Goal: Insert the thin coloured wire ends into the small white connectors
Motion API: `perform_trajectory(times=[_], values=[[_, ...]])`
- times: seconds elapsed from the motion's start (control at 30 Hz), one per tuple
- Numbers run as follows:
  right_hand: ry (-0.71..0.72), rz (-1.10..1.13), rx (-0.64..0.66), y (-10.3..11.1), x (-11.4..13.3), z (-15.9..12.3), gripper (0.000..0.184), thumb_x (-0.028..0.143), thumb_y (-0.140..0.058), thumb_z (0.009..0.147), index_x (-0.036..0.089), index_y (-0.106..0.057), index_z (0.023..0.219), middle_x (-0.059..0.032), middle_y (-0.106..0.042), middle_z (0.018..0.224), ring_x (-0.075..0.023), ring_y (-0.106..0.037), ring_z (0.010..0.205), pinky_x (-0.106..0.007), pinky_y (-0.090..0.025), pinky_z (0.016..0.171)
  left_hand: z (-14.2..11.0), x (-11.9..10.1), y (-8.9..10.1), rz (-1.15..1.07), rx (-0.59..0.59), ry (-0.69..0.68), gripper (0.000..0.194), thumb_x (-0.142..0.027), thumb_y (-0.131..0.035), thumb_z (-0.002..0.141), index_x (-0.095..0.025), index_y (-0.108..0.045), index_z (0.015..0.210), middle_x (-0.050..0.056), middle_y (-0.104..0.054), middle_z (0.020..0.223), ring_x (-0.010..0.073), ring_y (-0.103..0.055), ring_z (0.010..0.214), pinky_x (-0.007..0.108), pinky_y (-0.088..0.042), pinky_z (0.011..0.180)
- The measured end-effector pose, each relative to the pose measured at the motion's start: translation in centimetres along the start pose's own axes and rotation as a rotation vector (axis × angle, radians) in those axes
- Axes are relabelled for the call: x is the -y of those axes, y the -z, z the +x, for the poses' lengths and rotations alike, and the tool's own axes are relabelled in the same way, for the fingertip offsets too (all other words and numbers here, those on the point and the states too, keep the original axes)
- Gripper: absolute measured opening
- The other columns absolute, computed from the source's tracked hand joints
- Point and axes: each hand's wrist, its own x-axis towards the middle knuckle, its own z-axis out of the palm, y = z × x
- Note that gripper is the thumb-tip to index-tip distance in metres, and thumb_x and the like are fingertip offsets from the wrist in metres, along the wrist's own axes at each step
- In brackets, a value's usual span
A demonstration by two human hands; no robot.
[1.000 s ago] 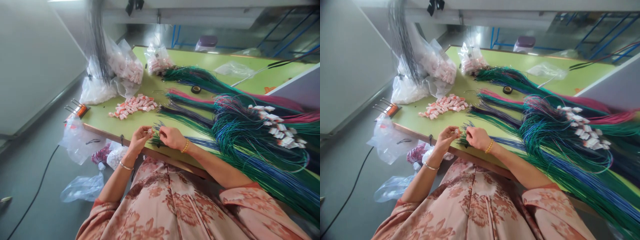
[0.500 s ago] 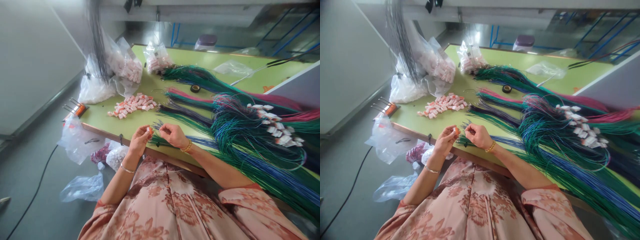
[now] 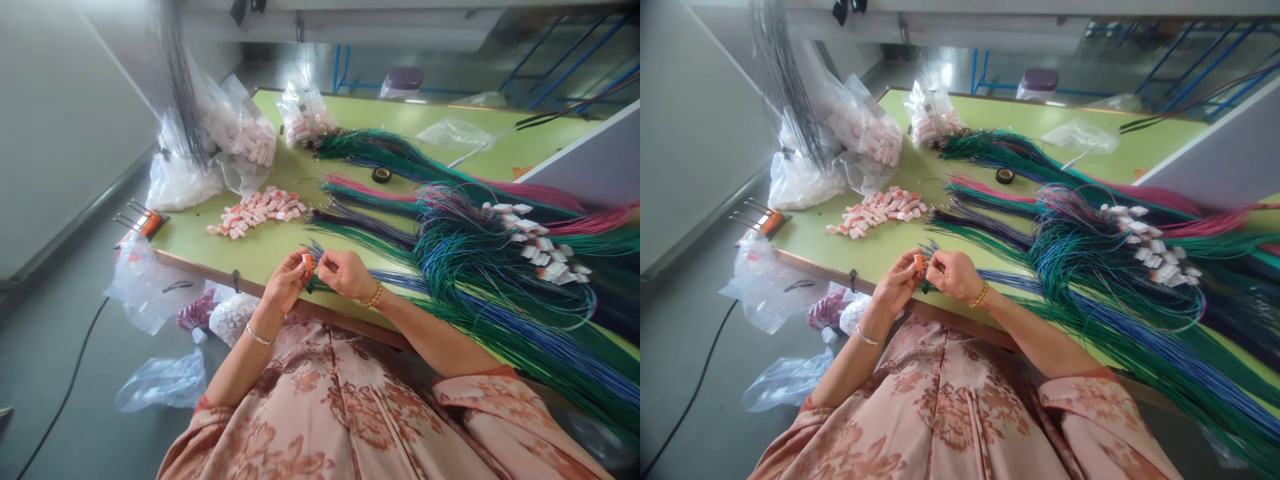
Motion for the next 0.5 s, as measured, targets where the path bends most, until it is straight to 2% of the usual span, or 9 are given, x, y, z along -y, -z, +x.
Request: perform_trajectory(times=[0.23, 0.5], values=[[-0.014, 0.051, 0.033, 0.0, -0.3, 0.0, 0.017, 0.031, -0.053, 0.076, 0.018, -0.056, 0.066, 0.0024, -0.052, 0.054, -0.0087, -0.041, 0.050, -0.021, -0.031, 0.052, 0.1, 0.1, 0.2, 0.057, -0.013, -0.037, 0.034, -0.026, -0.080, 0.069, -0.021, -0.070, 0.101, 0.004, -0.071, 0.097, 0.0130, -0.066, 0.083, 0.027, -0.052, 0.081], [0.036, 0.099, 0.033, -0.9, -1.1, 0.1, 0.019, 0.032, -0.053, 0.079, 0.018, -0.052, 0.066, 0.0038, -0.050, 0.054, -0.0073, -0.038, 0.049, -0.020, -0.030, 0.050, -0.2, 0.5, -0.5, 0.089, -0.106, -0.111, 0.039, -0.029, -0.088, 0.058, -0.017, -0.072, 0.091, 0.002, -0.071, 0.082, 0.0105, -0.064, 0.072, 0.025, -0.052, 0.072]])
